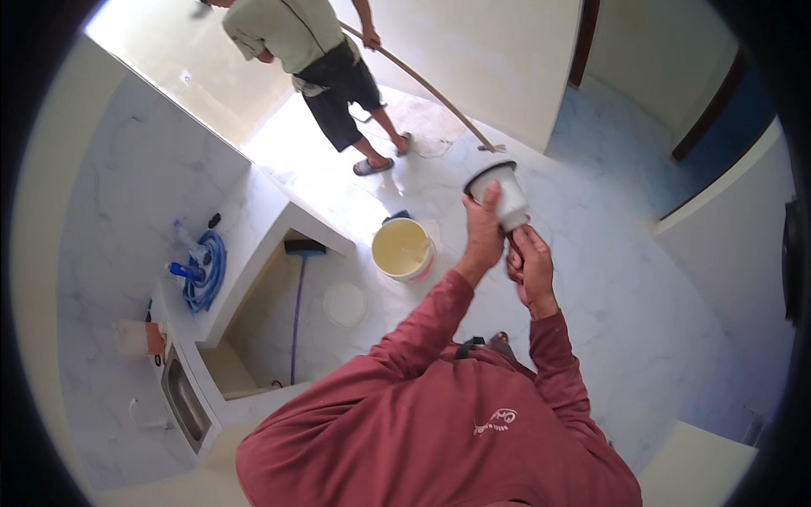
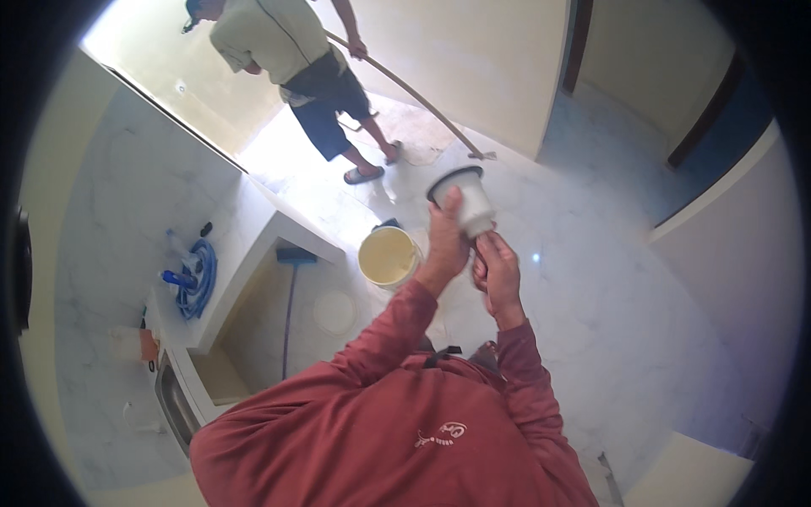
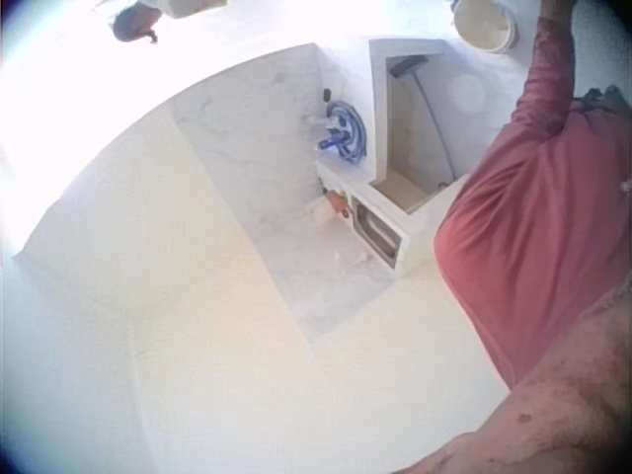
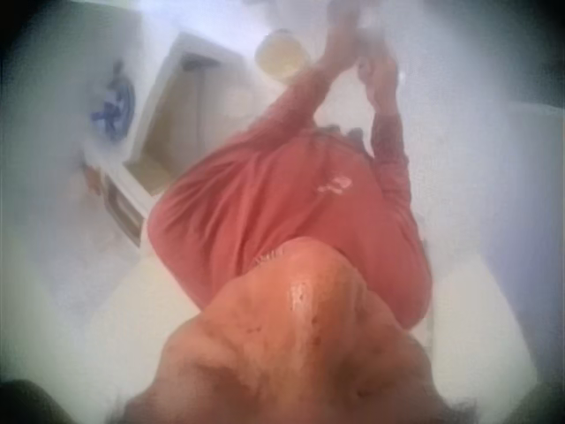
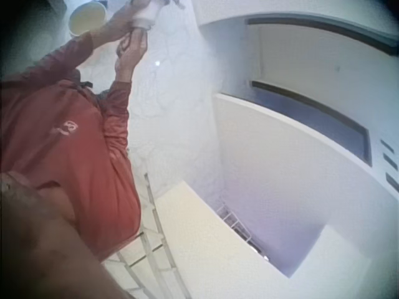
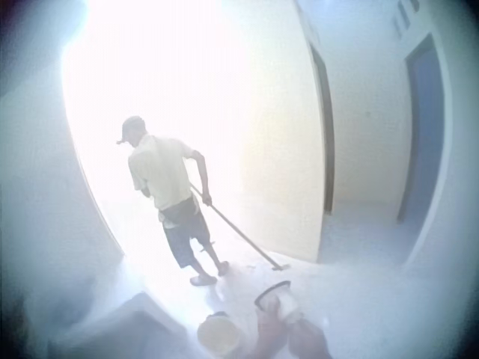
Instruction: The person removes a white plastic plumbing fitting from under a sink, then cleans it by hand at a sink and later at a bathroom tap. The person repeatedly wipes the fitting's interior and exterior surfaces with fingers and a cloth-like material.
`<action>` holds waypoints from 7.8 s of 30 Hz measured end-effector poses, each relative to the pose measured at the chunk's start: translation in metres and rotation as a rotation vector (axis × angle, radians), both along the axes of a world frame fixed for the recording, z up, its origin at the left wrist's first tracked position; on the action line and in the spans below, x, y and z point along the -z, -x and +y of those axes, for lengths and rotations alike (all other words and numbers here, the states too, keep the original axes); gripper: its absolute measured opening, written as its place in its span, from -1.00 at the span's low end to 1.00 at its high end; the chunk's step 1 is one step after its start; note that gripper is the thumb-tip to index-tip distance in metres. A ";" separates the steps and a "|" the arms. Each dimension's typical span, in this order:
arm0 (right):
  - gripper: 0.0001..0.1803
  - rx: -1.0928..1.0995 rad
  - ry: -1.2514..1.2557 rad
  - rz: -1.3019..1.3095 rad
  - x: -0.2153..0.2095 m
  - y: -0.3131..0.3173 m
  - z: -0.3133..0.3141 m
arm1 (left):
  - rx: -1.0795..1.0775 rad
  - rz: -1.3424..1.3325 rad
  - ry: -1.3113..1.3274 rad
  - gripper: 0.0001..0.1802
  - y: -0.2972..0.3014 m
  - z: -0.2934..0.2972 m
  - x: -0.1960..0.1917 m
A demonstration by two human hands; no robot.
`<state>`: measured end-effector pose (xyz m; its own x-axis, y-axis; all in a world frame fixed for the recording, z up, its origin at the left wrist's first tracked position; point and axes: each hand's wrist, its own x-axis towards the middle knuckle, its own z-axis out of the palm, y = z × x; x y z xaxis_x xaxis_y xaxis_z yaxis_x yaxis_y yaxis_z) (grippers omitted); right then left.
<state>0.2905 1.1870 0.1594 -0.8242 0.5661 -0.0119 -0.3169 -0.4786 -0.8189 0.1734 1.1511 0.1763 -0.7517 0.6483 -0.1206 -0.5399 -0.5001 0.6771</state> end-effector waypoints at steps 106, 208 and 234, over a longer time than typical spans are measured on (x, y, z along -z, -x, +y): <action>-0.77 -1.394 -1.286 0.536 -0.010 1.071 0.134 | -1.344 -0.022 0.026 -0.52 0.886 0.030 0.080; -0.83 -1.492 -2.093 1.662 0.083 1.794 -0.579 | -1.557 -0.798 0.290 -0.44 1.511 -0.575 0.171; -0.78 -3.114 -0.895 0.219 0.165 1.843 -1.015 | -2.226 -0.616 0.976 -0.57 1.563 -0.927 0.175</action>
